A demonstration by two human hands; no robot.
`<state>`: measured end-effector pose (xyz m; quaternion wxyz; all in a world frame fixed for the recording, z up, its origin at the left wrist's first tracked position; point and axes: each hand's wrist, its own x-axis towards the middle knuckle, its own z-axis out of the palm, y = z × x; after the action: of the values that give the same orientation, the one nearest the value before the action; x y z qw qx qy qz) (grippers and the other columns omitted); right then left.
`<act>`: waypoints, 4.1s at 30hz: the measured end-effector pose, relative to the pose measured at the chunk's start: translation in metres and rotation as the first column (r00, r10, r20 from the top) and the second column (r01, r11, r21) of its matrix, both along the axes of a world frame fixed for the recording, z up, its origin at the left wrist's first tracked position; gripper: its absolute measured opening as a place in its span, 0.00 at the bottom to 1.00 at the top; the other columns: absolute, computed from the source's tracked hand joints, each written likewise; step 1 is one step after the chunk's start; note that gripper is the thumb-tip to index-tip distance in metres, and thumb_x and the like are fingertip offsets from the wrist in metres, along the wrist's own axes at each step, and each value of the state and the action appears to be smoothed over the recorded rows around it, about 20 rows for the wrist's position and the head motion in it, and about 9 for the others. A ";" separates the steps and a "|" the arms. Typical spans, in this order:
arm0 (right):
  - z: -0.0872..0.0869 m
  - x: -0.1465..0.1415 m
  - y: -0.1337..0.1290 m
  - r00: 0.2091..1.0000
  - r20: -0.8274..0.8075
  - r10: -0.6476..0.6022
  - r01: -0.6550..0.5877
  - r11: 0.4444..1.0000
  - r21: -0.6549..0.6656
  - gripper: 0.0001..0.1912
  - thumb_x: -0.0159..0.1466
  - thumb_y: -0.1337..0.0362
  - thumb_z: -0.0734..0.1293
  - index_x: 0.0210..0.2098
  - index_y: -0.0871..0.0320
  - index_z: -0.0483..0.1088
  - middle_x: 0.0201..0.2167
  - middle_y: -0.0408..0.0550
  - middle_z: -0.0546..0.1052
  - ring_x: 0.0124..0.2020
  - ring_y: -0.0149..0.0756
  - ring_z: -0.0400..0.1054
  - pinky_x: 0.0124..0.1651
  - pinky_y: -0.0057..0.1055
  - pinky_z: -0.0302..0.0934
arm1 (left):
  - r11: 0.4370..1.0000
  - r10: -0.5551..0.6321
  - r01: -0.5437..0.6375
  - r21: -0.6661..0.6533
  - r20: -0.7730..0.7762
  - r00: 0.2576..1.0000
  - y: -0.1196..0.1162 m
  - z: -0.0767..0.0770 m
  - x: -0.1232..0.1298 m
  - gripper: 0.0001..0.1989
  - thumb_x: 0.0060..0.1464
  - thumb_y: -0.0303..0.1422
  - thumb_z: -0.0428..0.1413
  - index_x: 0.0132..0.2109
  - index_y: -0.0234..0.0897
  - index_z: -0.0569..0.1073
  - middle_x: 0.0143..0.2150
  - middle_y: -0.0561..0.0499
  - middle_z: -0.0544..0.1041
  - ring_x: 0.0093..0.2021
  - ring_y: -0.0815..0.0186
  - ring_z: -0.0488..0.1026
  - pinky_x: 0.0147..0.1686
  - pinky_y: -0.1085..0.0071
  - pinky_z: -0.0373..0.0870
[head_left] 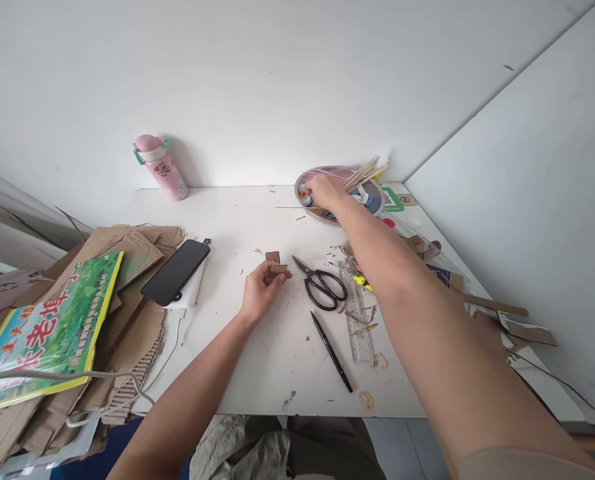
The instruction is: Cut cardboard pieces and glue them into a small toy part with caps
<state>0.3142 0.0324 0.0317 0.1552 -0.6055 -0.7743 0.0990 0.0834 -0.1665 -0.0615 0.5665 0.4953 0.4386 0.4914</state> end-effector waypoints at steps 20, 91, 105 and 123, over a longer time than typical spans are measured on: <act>-0.070 -0.059 -0.235 0.845 0.199 0.496 -0.510 0.638 0.577 0.16 0.76 0.73 0.63 0.46 0.54 0.84 0.35 0.48 0.87 0.32 0.34 0.80 0.36 0.29 0.72 | 0.995 0.085 -0.065 -0.081 0.265 0.961 0.005 0.012 0.002 0.26 0.38 0.48 0.80 0.36 0.39 0.79 0.35 0.49 0.85 0.34 0.60 0.86 0.36 0.64 0.85; -0.055 -0.047 -0.244 0.549 -0.827 -0.120 -0.421 0.815 -0.398 0.43 0.59 0.16 0.64 0.40 0.51 0.65 0.24 0.34 0.61 0.24 0.32 0.59 0.28 0.32 0.55 | 0.994 -0.103 0.106 -0.009 0.168 0.980 -0.018 0.038 0.006 0.31 0.35 0.58 0.79 0.30 0.40 0.76 0.20 0.58 0.77 0.10 0.74 0.61 0.12 0.71 0.62; -0.038 -0.057 -0.246 0.680 -0.719 -0.144 -0.226 0.891 -0.393 0.41 0.57 0.16 0.64 0.30 0.50 0.63 0.17 0.37 0.65 0.17 0.35 0.64 0.22 0.33 0.56 | 0.980 -0.197 0.199 0.023 0.299 0.934 -0.015 0.034 0.006 0.33 0.38 0.58 0.80 0.24 0.38 0.72 0.22 0.58 0.79 0.10 0.78 0.60 0.15 0.74 0.63; -0.071 -0.064 -0.243 0.768 -0.639 -0.026 0.027 1.000 -0.007 0.15 0.69 0.57 0.72 0.50 0.50 0.65 0.42 0.53 0.84 0.44 0.50 0.83 0.44 0.44 0.76 | 0.993 -0.049 0.018 0.117 0.270 0.962 0.000 -0.011 0.001 0.29 0.52 0.50 0.77 0.55 0.41 0.81 0.40 0.51 0.85 0.35 0.65 0.85 0.39 0.68 0.84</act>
<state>0.2507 -0.2105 -0.0393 0.4113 -0.5464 -0.6669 0.2958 0.0845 -0.1662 -0.0725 0.6005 0.4619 0.3192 0.5693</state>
